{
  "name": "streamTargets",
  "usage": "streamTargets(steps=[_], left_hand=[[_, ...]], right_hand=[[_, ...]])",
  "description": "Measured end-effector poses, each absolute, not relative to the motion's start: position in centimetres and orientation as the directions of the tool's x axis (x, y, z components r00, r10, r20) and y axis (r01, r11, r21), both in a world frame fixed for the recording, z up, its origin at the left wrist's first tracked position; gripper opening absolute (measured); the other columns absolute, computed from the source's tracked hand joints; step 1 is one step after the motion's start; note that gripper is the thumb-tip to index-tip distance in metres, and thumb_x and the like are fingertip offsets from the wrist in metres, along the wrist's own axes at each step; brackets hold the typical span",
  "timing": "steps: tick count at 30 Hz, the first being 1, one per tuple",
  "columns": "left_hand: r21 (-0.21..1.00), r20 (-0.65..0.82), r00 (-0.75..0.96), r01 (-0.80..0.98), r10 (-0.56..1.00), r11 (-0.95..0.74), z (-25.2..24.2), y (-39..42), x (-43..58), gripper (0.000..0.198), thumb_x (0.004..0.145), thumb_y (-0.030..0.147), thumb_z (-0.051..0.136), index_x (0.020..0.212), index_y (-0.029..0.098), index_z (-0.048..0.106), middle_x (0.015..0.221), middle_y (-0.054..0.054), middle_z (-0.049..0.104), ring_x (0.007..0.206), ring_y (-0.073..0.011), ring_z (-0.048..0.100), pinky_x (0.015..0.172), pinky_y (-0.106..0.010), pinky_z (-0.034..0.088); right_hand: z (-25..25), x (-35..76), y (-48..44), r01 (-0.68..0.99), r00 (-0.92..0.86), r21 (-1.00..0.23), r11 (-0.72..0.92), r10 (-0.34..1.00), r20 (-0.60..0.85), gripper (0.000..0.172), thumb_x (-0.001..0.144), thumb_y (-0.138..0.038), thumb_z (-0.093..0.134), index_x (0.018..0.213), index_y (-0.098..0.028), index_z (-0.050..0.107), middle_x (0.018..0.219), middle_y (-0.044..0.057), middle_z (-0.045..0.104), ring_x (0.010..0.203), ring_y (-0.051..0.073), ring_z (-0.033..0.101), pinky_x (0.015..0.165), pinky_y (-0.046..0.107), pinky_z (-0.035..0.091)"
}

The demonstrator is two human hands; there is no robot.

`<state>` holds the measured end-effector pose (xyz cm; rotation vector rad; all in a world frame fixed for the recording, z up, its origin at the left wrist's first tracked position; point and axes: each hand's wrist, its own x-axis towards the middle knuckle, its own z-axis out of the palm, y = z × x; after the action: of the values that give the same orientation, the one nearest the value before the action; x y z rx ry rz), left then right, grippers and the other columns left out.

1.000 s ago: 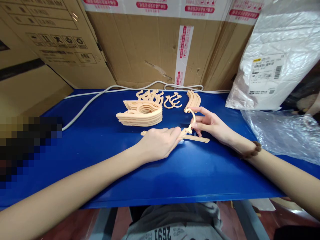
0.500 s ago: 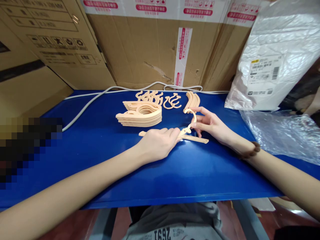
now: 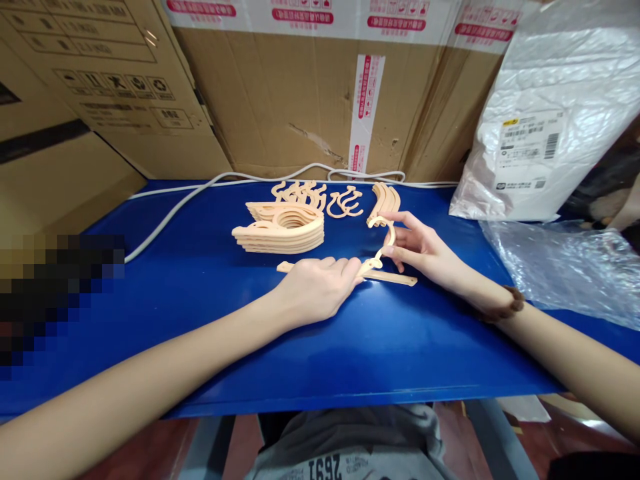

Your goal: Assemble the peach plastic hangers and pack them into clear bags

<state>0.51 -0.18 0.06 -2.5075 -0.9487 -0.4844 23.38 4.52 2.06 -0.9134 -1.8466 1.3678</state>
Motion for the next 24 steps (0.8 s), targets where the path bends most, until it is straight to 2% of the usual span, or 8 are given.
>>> streamTargets(steps=[11, 16, 24], left_hand=[[-0.281, 0.451, 0.713, 0.685, 0.537, -0.672, -0.08, -0.18, 0.65, 0.033, 0.104, 0.027, 0.031, 0.08, 0.017, 0.051, 0.06, -0.001, 0.059, 0.051, -0.0154, 0.059, 0.045, -0.027, 0.027], [-0.285, 0.476, 0.706, 0.688, 0.525, -0.667, -0.18, -0.19, 0.67, 0.035, 0.104, 0.027, 0.03, 0.078, 0.017, 0.051, 0.057, -0.001, 0.057, 0.048, -0.0155, 0.058, 0.043, -0.028, 0.025], [-0.277, 0.445, 0.701, 0.699, 0.557, -0.659, -0.18, -0.11, 0.69, 0.034, 0.104, 0.028, 0.03, 0.079, 0.017, 0.051, 0.058, -0.001, 0.058, 0.049, -0.0156, 0.058, 0.043, -0.027, 0.025]], right_hand=[[2.55, 23.15, 4.01, 0.203, -0.524, -0.931, 0.303, 0.837, 0.158, 0.044, 0.086, -0.028, 0.068, 0.126, -0.025, 0.049, 0.083, -0.002, 0.054, 0.075, 0.013, 0.056, 0.06, 0.025, 0.047], [2.52, 23.15, 4.03, 0.208, -0.509, -0.938, 0.278, 0.849, 0.139, 0.044, 0.087, -0.027, 0.066, 0.128, -0.026, 0.049, 0.084, -0.002, 0.057, 0.074, 0.013, 0.057, 0.06, 0.026, 0.047], [2.71, 22.89, 3.64, 0.202, -0.478, -0.949, 0.241, 0.871, 0.119, 0.048, 0.085, -0.027, 0.067, 0.13, -0.024, 0.05, 0.083, -0.002, 0.059, 0.079, 0.015, 0.061, 0.073, 0.031, 0.051]])
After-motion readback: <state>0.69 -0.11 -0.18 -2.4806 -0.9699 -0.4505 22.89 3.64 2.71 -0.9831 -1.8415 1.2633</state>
